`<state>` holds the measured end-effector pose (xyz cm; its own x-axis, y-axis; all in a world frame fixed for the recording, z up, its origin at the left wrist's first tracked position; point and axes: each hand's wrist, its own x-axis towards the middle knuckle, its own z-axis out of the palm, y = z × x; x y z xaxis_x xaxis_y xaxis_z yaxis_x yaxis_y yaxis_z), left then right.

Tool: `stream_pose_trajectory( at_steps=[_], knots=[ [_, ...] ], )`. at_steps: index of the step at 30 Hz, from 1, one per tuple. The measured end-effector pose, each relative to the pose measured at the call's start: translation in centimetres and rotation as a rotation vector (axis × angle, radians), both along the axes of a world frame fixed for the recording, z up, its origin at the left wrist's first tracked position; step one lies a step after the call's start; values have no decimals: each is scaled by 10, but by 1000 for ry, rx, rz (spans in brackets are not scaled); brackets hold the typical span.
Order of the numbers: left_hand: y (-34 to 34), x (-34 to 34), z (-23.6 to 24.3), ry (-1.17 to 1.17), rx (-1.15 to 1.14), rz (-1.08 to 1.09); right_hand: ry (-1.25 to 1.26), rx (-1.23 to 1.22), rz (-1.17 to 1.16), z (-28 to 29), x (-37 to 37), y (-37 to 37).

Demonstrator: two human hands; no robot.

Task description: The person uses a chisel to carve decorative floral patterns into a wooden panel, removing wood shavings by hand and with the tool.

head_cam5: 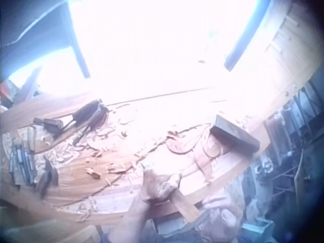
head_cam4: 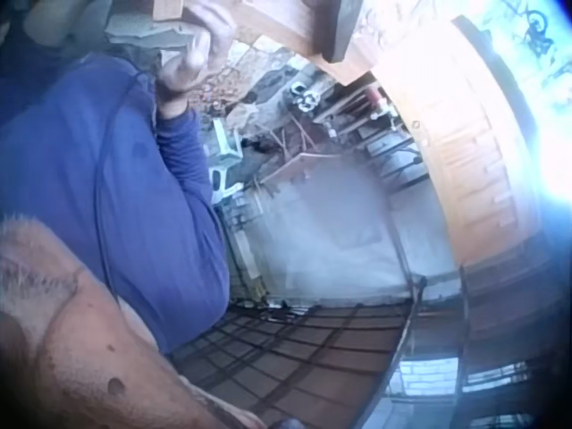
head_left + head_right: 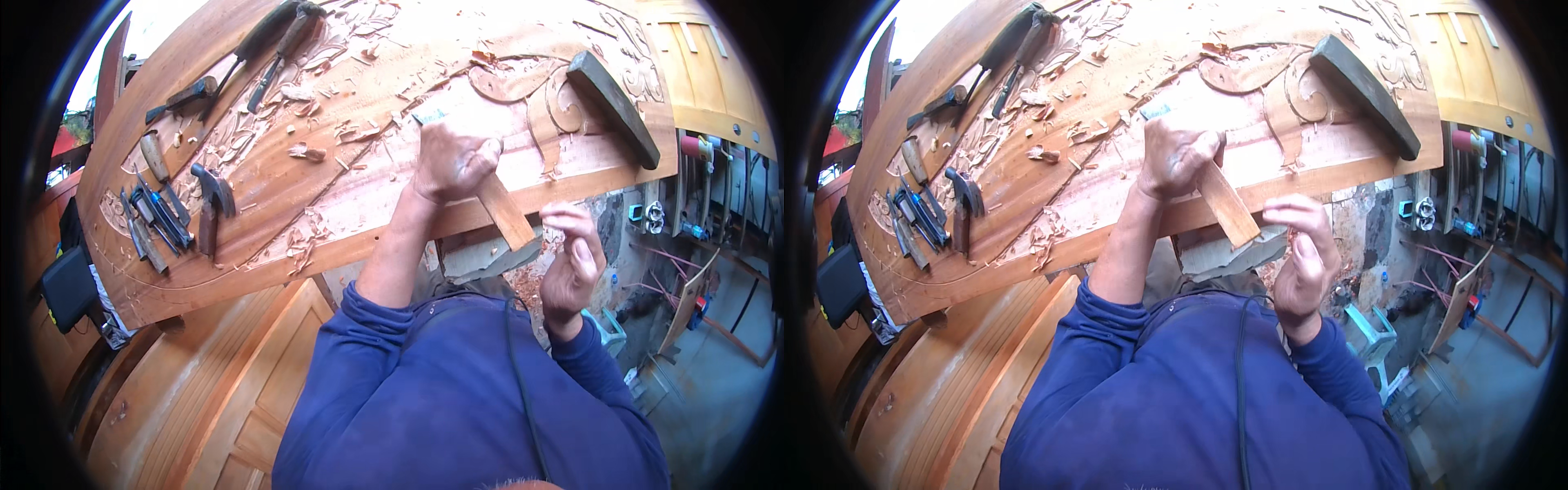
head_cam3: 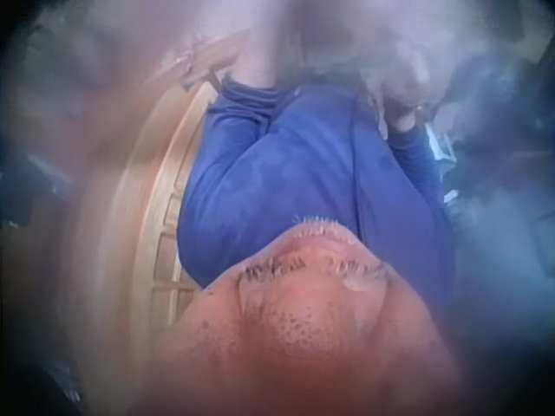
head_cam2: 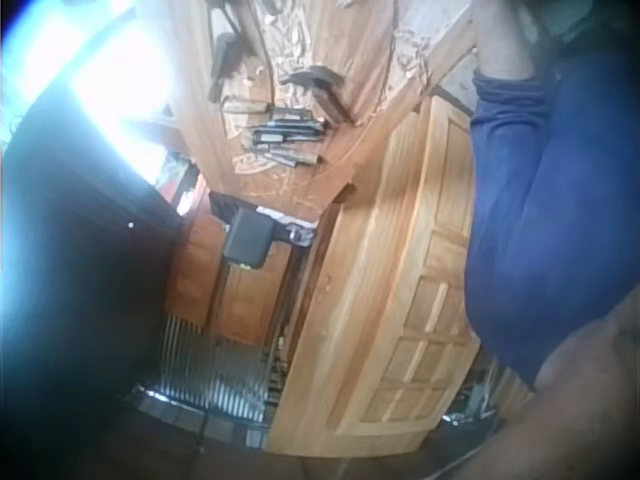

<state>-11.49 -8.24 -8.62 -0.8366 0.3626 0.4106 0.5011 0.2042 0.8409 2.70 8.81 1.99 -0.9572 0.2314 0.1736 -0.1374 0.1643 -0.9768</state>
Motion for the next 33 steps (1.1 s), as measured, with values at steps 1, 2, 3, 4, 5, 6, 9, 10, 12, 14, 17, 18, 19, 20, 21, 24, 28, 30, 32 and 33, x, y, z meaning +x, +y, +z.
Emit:
stream_pose_trajectory(
  at_steps=[1, 2, 3, 4, 5, 6, 9, 10, 12, 14, 17, 18, 19, 20, 21, 24, 28, 30, 32, 33],
  knots=[
    [2, -4, 2, 3, -22, 3, 8, 1, -1, -4, -17, -6],
    [5, -6, 3, 39, 22, 13, -70, -17, 7, -12, -41, -20],
    [5, -2, 3, 25, 27, 3, -163, -30, 9, -17, -50, -28],
    [0, -4, 6, -42, -2, -8, -146, -222, -7, -22, -49, -29],
    [-1, -6, 7, -109, -31, -20, -147, -225, -7, -22, -48, -26],
    [1, -8, 3, -52, -93, 21, -143, -177, -31, -22, -46, -22],
    [0, -9, 1, -5, -68, 40, -134, 7, -49, -15, -27, -4],
    [3, -8, 4, -20, -84, 43, -109, -1, -39, -12, -12, 4],
    [8, -8, 7, -7, -56, 49, -20, -109, 20, -18, 0, 13],
    [9, -9, 4, -17, -124, 27, -84, -92, 20, -24, -51, -2],
    [12, -6, 2, 9, -228, 64, -63, -205, 3, -29, -60, -4],
    [16, -5, 6, 16, -231, 62, -102, -103, -16, -32, -60, -4],
    [16, -7, 9, -12, -125, 69, -139, -7, -32, -29, -64, -8],
    [16, -8, 12, -40, -18, 75, -216, 250, 71, -20, -63, -8],
    [15, -9, 15, -32, -27, 76, -517, 63, 187, -10, -62, -11],
    [1, -5, 16, 423, 253, 364, -129, 425, 501, 5, -62, -18],
    [-18, 31, 31, 417, 43, 335, 98, 426, 564, -4, -47, -13],
    [-13, 39, 36, 249, -66, 76, -183, 217, 536, -21, -11, -3],
    [-7, 43, 36, 136, -203, -148, -717, -235, 454, -23, 12, 5],
    [0, 40, 33, 147, -226, -238, -721, -234, 449, -23, 19, 4]
  ],
)
